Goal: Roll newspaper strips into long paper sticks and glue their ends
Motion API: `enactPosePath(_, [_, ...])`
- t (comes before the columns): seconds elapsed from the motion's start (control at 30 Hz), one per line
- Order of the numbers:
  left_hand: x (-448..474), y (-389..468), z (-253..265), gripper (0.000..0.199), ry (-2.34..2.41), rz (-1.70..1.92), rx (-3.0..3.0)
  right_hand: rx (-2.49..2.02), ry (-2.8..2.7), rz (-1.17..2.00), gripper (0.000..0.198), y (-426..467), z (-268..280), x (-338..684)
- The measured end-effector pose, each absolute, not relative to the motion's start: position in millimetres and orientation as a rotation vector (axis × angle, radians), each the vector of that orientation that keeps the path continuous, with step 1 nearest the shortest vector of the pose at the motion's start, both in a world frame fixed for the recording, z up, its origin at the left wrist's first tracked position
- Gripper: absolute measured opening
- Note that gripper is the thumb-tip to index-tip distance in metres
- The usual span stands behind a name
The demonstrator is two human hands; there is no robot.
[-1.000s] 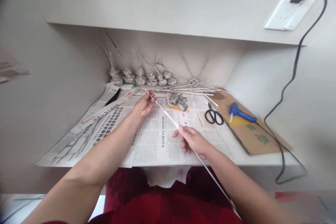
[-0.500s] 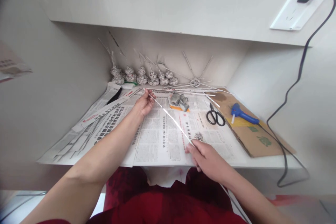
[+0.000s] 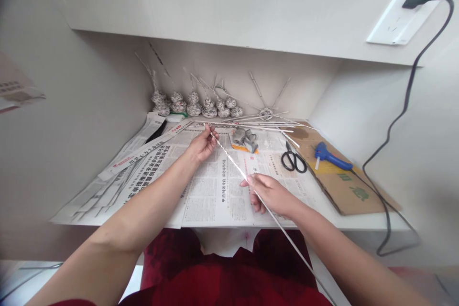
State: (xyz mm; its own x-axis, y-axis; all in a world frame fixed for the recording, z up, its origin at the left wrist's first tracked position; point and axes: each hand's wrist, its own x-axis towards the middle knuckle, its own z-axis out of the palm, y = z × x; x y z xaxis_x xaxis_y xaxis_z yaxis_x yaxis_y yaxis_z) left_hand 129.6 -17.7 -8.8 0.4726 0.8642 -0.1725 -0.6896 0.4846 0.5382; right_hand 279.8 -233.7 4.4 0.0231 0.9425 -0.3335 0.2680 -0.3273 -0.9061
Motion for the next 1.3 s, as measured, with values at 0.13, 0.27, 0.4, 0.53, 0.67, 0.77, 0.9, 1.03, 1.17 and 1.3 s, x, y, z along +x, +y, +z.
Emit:
enactPosePath(0.13, [127.3,-12.5,-9.0,0.025,0.483,1.033,0.431,-1.650,-1.258,1.402,0.049,-221.3,2.0,276.6])
enactPosePath(0.27, [122.8,-4.1,-9.0,0.026,0.523,1.089,0.403,-1.707,-1.242,1.396,0.044,-237.7,-1.5,285.7])
enactPosePath(0.4, [122.9,-2.5,-9.7,0.026,0.505,1.081,0.387,-1.723,-1.133,1.430,0.040,-259.4,-6.5,296.4])
enactPosePath(0.53, [124.7,-7.2,-8.7,0.027,0.452,1.042,0.385,-1.469,-0.937,1.719,0.040,-266.7,-5.9,294.6])
enactPosePath(0.67, [125.5,-11.2,-8.4,0.025,0.470,1.040,0.404,-1.436,-0.986,1.698,0.042,-254.1,2.4,289.2])
enactPosePath(0.77, [127.5,-14.0,-9.3,0.024,0.470,1.019,0.433,-1.489,-1.098,1.550,0.042,-233.6,6.1,284.5])
enactPosePath(0.9, [130.3,-17.2,-9.4,0.023,0.493,0.988,0.454,-1.555,-1.180,1.413,0.042,-204.5,0.4,275.9])
enactPosePath(1.03, [130.4,-17.5,-7.9,0.022,0.536,0.997,0.459,-1.660,-1.265,1.259,0.037,-191.4,-8.4,270.7])
enactPosePath(1.17, [130.3,-17.2,-7.8,0.022,0.551,0.993,0.461,-1.621,-1.203,1.372,0.037,-191.2,-5.9,270.4])
enactPosePath(1.3, [130.7,-17.0,-8.6,0.021,0.546,0.985,0.452,-1.546,-1.133,1.506,0.040,-189.2,-0.6,270.7])
